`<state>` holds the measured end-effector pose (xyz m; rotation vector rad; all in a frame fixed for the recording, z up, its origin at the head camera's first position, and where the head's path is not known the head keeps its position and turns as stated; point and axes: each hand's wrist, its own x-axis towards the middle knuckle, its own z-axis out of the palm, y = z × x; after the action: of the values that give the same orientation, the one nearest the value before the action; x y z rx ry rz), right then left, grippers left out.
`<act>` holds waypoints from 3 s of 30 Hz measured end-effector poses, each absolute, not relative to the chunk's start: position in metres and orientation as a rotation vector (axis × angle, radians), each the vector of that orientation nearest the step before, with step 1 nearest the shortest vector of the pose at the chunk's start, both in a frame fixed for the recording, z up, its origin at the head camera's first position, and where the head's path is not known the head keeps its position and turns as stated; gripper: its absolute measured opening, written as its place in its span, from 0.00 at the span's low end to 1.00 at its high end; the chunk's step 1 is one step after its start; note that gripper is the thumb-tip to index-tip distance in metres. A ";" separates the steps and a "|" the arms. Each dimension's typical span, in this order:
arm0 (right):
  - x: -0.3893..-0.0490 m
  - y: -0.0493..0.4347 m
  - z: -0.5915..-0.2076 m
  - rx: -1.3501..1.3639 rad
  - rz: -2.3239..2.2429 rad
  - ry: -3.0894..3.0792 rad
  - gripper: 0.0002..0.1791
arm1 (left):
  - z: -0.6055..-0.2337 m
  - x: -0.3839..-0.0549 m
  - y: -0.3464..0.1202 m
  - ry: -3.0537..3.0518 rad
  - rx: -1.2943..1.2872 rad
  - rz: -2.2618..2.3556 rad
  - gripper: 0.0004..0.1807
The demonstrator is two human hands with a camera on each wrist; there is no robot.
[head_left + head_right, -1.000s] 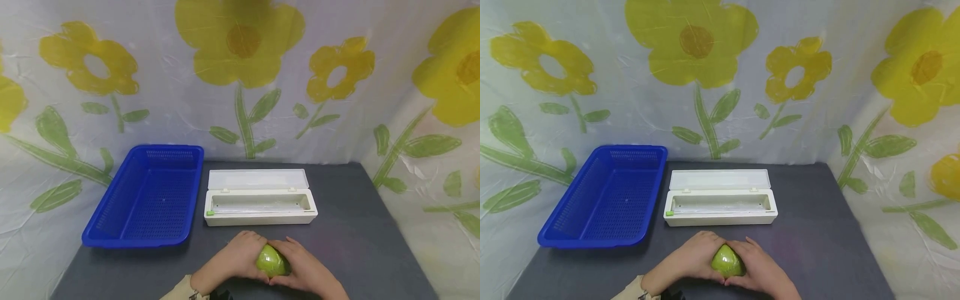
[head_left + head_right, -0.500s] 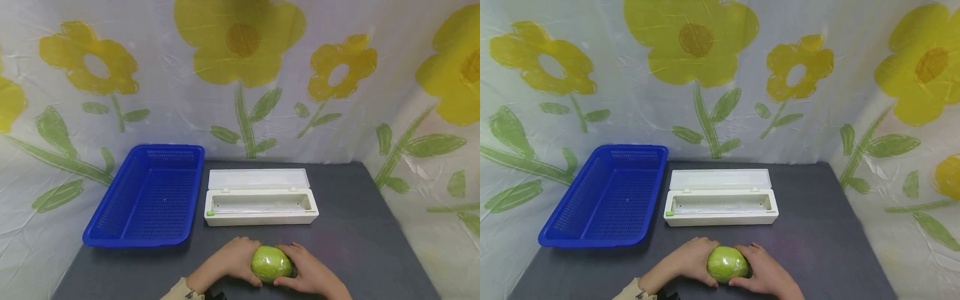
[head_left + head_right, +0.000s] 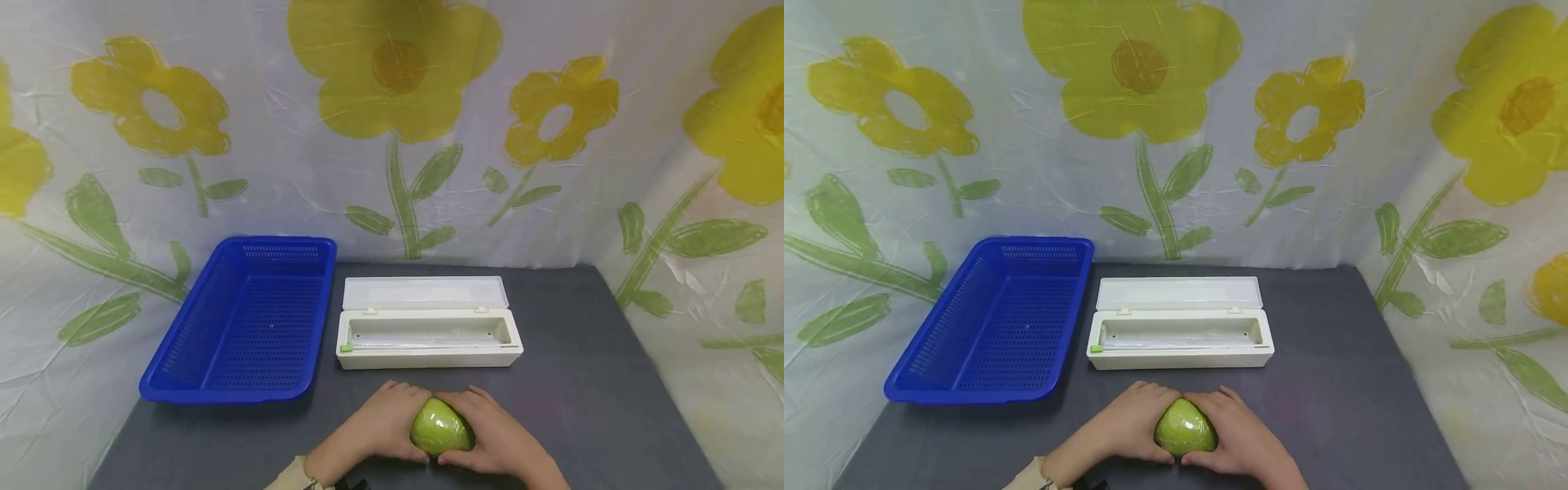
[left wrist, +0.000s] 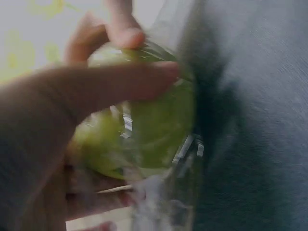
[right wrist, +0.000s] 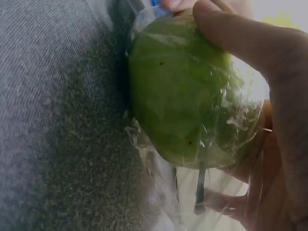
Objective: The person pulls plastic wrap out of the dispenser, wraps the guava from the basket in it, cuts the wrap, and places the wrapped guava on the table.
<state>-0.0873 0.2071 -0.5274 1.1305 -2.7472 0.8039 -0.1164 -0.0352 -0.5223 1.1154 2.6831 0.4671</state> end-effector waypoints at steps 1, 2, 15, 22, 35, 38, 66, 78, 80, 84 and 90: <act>-0.087 0.207 -0.528 1.131 0.790 -2.742 0.45 | -0.523 -0.116 -0.034 2.695 1.121 0.462 0.47; -0.087 0.206 -0.528 1.126 0.782 -2.746 0.44 | -0.523 -0.116 -0.033 2.708 1.125 0.457 0.45; -0.084 0.212 -0.518 0.849 1.112 -2.999 0.28 | -0.517 -0.116 -0.050 2.851 0.925 0.542 0.58; -0.089 0.211 -0.523 0.768 1.390 -2.952 0.11 | -0.526 -0.107 -0.056 2.940 0.644 0.771 0.69; -0.082 0.206 -0.529 0.576 1.614 -2.971 0.18 | -0.538 -0.117 -0.074 2.259 0.527 1.312 0.30; -0.084 0.203 -0.531 0.576 1.648 -2.980 0.17 | -0.546 -0.121 -0.070 2.141 0.514 1.411 0.29; -0.117 0.206 -0.556 0.987 2.413 -2.572 0.26 | -0.552 -0.128 -0.070 1.892 0.773 1.685 0.28; -0.098 0.200 -0.552 1.021 1.916 -2.415 0.20 | -0.547 -0.118 -0.072 2.179 0.937 1.664 0.23; -0.096 0.199 -0.550 1.028 1.819 -2.407 0.19 | -0.547 -0.116 -0.072 2.236 1.043 1.625 0.24; -0.094 0.199 -0.550 1.042 1.686 -2.423 0.19 | -0.549 -0.115 -0.074 2.341 1.254 1.544 0.18; -0.094 0.202 -0.551 1.059 1.496 -2.462 0.20 | -0.548 -0.116 -0.071 2.492 1.434 1.445 0.09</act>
<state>-0.0938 0.2017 -0.5506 1.0593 -2.4620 1.4965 -0.1158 -0.0711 -0.5478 1.4336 2.4923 1.4447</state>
